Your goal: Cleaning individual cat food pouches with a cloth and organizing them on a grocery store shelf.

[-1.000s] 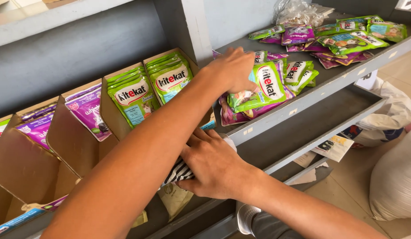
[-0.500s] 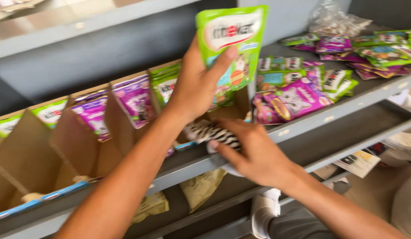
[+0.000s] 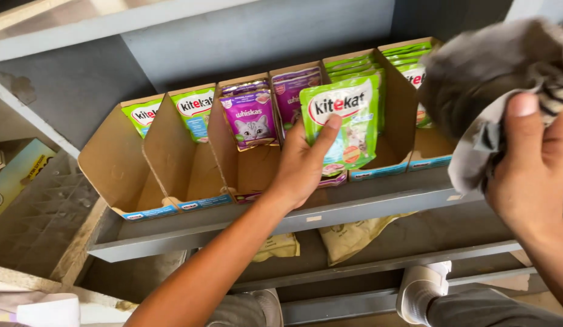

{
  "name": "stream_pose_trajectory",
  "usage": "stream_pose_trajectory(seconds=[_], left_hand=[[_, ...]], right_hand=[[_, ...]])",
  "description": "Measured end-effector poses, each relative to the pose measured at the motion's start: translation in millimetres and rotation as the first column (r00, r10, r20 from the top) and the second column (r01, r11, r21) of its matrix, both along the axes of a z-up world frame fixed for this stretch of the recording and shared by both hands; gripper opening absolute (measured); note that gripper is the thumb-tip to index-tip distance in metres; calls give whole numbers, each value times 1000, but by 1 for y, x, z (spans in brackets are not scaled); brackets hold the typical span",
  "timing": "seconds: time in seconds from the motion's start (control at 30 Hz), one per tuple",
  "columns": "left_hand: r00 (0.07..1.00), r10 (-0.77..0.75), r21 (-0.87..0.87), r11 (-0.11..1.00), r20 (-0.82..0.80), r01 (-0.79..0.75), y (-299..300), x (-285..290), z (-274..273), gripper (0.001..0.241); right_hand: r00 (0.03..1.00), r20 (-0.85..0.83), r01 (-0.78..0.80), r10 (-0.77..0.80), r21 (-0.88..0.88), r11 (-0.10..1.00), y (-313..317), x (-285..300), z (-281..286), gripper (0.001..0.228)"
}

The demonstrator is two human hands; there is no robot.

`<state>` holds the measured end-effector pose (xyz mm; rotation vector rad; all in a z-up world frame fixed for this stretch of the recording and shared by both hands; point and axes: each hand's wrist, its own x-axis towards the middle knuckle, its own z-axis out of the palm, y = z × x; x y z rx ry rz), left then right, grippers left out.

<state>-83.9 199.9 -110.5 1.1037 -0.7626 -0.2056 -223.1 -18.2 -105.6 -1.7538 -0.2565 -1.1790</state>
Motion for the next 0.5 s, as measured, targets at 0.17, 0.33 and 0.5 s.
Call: stream_pose_trajectory(seconds=[0.17, 0.33, 0.5], left_hand=[[994, -101, -56, 994, -30, 99, 6, -1, -4, 42], [876, -460, -346, 806, 144, 480, 7, 17, -28, 82], [747, -660, -532, 662, -82, 527, 25, 0, -19, 70]], right_hand=[[961, 269, 193, -62, -497, 846, 40, 21, 34, 48], [979, 206, 187, 4, -894, 408, 60, 58, 16, 59], [980, 118, 189, -162, -809, 557, 91, 48, 31, 67]])
